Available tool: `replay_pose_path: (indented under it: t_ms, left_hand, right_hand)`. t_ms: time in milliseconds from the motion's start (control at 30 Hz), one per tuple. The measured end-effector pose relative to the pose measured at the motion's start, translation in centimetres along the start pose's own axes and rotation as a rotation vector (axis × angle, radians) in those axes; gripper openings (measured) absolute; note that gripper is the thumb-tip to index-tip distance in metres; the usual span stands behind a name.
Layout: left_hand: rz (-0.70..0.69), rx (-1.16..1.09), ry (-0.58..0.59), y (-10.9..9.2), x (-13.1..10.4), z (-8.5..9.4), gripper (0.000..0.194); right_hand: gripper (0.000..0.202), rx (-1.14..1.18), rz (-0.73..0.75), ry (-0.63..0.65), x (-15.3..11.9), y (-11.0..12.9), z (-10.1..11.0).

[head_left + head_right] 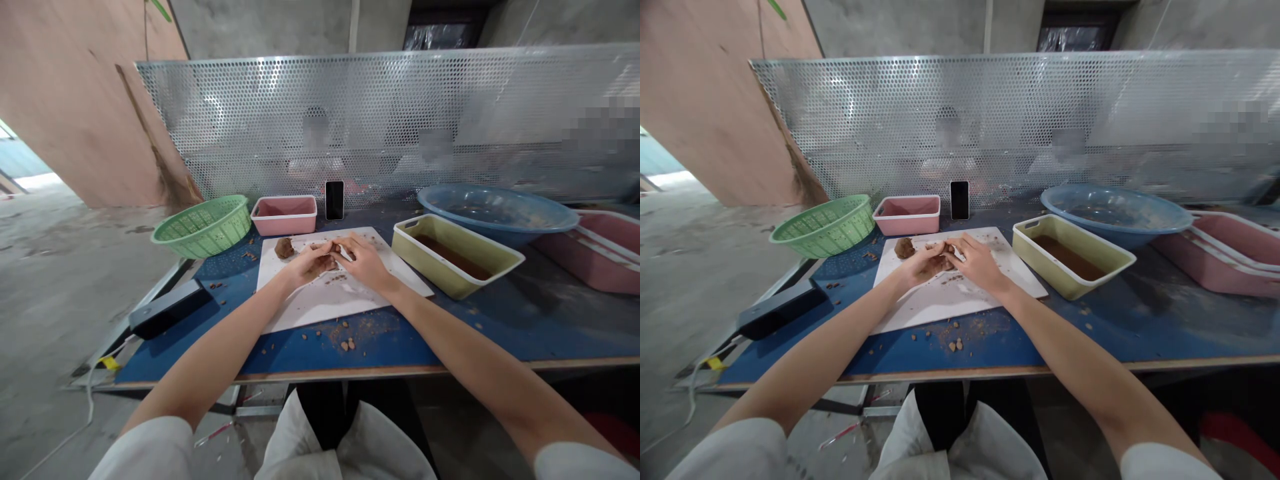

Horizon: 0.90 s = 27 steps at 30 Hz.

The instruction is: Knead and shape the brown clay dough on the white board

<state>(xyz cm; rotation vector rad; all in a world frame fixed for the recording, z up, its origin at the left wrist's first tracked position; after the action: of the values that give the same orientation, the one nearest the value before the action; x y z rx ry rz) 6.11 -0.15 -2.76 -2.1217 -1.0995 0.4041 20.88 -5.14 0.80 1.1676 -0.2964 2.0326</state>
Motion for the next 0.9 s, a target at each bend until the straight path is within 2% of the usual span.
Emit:
replay_pose_path:
  t_ms: [433, 700, 900]
  left_hand:
    - [-0.016, 0.044, -0.043, -0.09, 0.4, 0.66, 0.041]
    - [-0.003, -0.012, -0.036, -0.3, -0.03, 0.24, 0.041]
    - [-0.017, 0.001, -0.036, -0.38, -0.21, -0.04, 0.037]
  right_hand:
    - [0.022, -0.018, 0.01, 0.041, -0.04, 0.18, -0.36]
    - [0.023, 0.005, -0.037, -0.029, -0.07, -0.14, -0.13]
    - [0.027, 0.003, -0.043, -0.006, 0.03, 0.1, 0.08]
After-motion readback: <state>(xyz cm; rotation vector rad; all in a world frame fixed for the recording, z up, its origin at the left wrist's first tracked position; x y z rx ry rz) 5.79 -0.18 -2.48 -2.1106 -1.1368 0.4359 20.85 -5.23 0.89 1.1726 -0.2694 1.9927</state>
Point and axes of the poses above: each hand's wrist, its own x-axis towards the middle knuckle, its own z-axis out of the back of the hand, y = z × x, the point moved 5 cm from there along x, towards the middle knuckle, and after that the axes turned 12 degrees about -x, right-handed, at the moved point
